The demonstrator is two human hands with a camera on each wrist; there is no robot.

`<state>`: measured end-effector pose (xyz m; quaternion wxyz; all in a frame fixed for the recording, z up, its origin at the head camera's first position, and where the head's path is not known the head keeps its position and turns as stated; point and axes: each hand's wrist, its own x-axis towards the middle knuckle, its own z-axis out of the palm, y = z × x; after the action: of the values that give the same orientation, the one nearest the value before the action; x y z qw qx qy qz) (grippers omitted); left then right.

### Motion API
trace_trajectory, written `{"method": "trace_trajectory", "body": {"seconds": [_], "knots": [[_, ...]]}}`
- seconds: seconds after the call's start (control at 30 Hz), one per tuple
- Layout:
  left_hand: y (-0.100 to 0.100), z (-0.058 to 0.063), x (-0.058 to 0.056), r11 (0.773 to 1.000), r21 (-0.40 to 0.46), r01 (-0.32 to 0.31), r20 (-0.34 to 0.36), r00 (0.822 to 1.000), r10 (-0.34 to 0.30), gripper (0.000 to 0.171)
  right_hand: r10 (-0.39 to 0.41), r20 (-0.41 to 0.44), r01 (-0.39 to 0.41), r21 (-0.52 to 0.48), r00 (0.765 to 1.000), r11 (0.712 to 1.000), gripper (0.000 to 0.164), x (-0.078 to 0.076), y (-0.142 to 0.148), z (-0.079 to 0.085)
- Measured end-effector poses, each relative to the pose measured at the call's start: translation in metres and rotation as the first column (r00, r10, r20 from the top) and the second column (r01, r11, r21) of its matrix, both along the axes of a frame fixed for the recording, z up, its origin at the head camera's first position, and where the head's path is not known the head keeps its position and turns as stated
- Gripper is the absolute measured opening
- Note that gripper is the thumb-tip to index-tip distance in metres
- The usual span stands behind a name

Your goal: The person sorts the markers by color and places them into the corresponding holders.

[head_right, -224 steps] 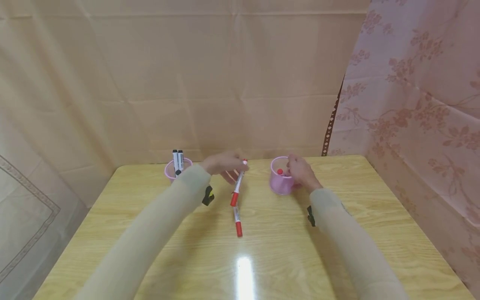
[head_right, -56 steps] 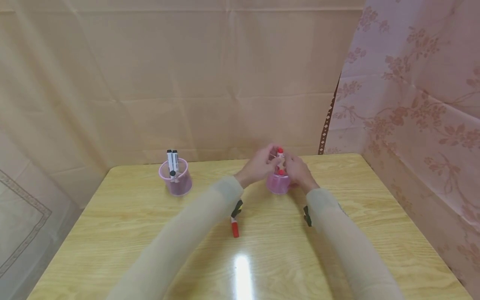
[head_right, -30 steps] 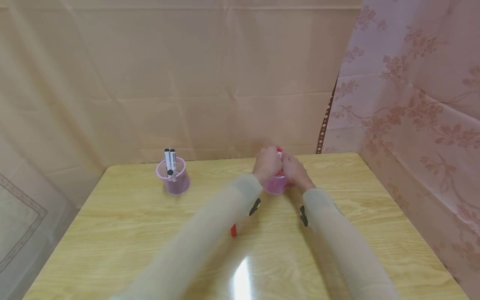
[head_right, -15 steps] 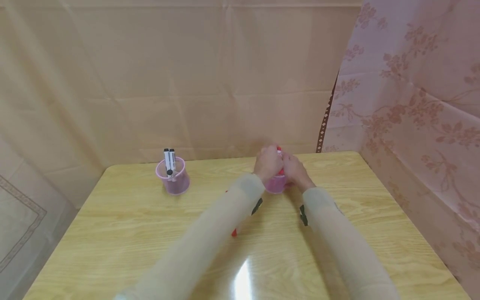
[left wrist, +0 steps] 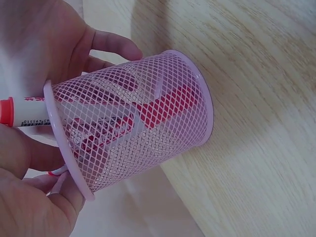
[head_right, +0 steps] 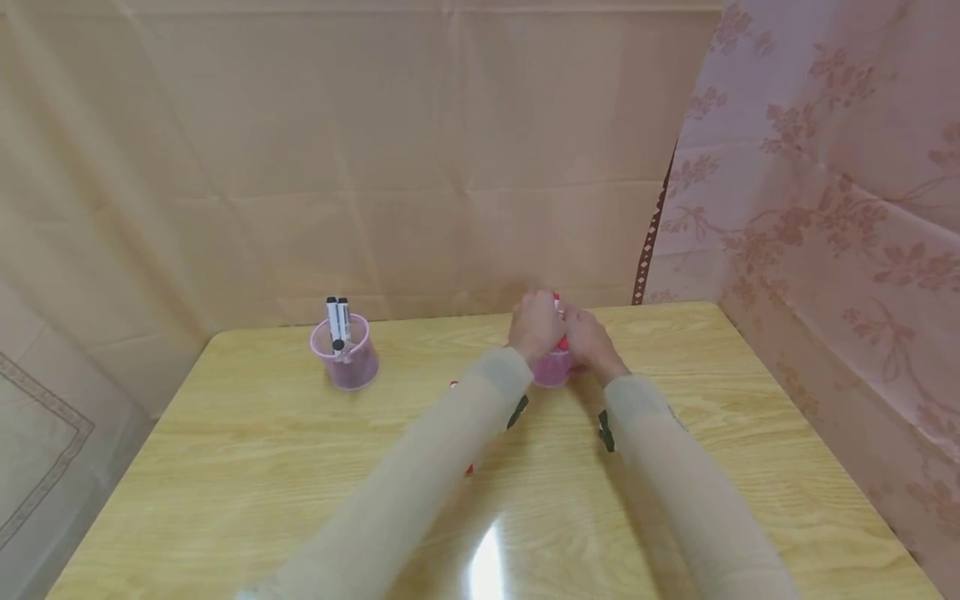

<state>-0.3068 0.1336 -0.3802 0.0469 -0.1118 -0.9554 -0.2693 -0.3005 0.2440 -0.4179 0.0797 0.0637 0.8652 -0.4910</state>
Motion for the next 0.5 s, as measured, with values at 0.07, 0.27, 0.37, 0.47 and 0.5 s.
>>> {"method": "trace_trajectory", "body": {"seconds": [0.07,0.27,0.37,0.47,0.5], "knots": [[-0.0007,-0.0004,-0.0009,1.0,0.003,0.001,-0.005,1.0,-0.001,0.023,-0.002,0.006,0.002,0.003,1.0,1.0,0.073,-0.0005,-0.0004,0.0],[-0.0028,-0.0006,-0.0018,0.993,0.109,-0.042,0.016,0.999,0.04,0.018,-0.015,0.021,0.015,0.009,1.0,1.0,0.078,0.0,-0.0014,0.0004],[-0.0043,0.0015,-0.0011,0.984,0.166,-0.069,0.049,0.997,0.061,0.019,-0.022,0.034,0.021,0.018,0.999,1.0,0.081,0.0005,-0.0015,0.0014],[-0.0049,0.0027,-0.0004,0.98,0.181,-0.077,0.066,0.996,0.066,0.02,-0.027,0.039,0.026,0.021,0.999,0.999,0.082,0.0015,-0.0014,0.0022],[-0.0051,0.0027,-0.0003,0.979,0.188,-0.079,0.073,0.995,0.066,0.02,-0.027,0.039,0.026,0.023,0.999,0.999,0.083,0.0019,-0.0014,0.0022]]}}
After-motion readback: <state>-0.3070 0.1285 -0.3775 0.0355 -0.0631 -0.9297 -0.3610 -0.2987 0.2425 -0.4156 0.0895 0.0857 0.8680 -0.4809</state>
